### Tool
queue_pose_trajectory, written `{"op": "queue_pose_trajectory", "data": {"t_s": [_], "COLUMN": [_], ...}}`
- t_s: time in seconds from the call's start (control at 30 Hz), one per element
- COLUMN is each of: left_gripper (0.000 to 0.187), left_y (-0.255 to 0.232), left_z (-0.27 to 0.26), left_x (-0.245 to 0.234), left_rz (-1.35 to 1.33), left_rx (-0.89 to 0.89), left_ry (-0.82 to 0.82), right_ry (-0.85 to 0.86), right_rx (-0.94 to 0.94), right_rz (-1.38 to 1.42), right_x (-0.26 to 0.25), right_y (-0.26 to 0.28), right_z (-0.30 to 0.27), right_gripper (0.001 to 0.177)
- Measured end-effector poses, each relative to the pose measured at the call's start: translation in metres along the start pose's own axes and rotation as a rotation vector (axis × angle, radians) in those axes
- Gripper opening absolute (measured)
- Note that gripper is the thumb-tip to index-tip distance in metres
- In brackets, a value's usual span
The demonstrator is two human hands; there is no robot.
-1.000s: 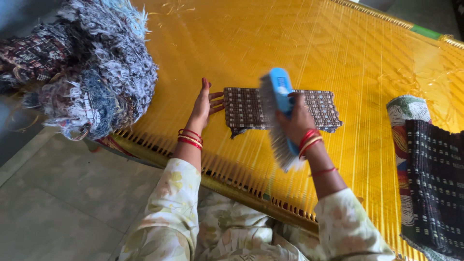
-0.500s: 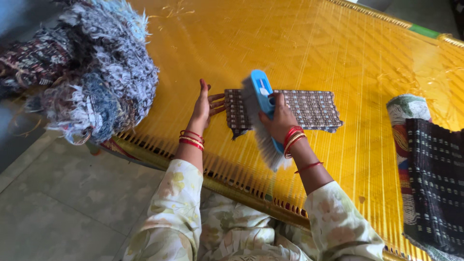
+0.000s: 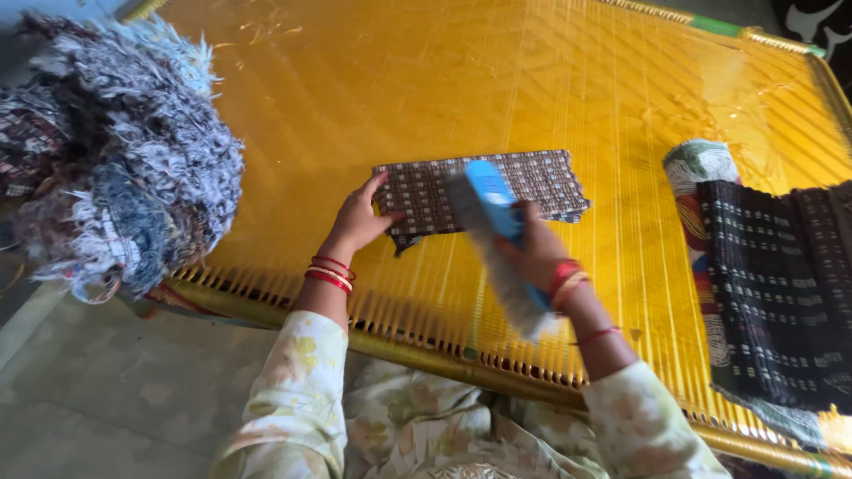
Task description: The person uses a blue brush to vigorously scrub a small, patterned rug placed on a yellow woven mat. They repeatedly brush the rug's surface and flip it over to clean the other side. The person also folds the rug and brushes the folded edges.
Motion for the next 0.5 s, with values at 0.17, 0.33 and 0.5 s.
{"op": "queue_pose_trajectory", "data": {"t_s": [0.17, 0.33, 0.5], "left_gripper": [0.089, 0.094, 0.102], "left_y": [-0.018, -0.028, -0.053], "left_z": [-0.002, -0.003, -0.005], "left_x": [-0.002, 0.002, 0.001], "left_rz": [0.132, 0.229, 0.240], "left_rx": [0.080, 0.081, 0.159], "left_ry": [0.029, 0.026, -0.018], "right_ry": [-0.325, -0.385, -0.042], "right_rx": [0.216, 0.258, -0.014], "right_rz": [-0.150, -0.199, 0.058], "right_x": [-0.106, -0.129, -0.012], "right_y": [-0.127, -0.112, 0.022], "right_z": [-0.020, -0.028, 0.002], "right_gripper": [0.066, 0.058, 0.049]}}
Point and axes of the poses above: each hand's wrist, its own z-axis towards the middle knuckle, its own x-axis out of the palm, y = z × x, the point moved 9 cm from there along z, towards the middle knuckle, and after that the axes turned 9 degrees about x, right-handed, at the moved point
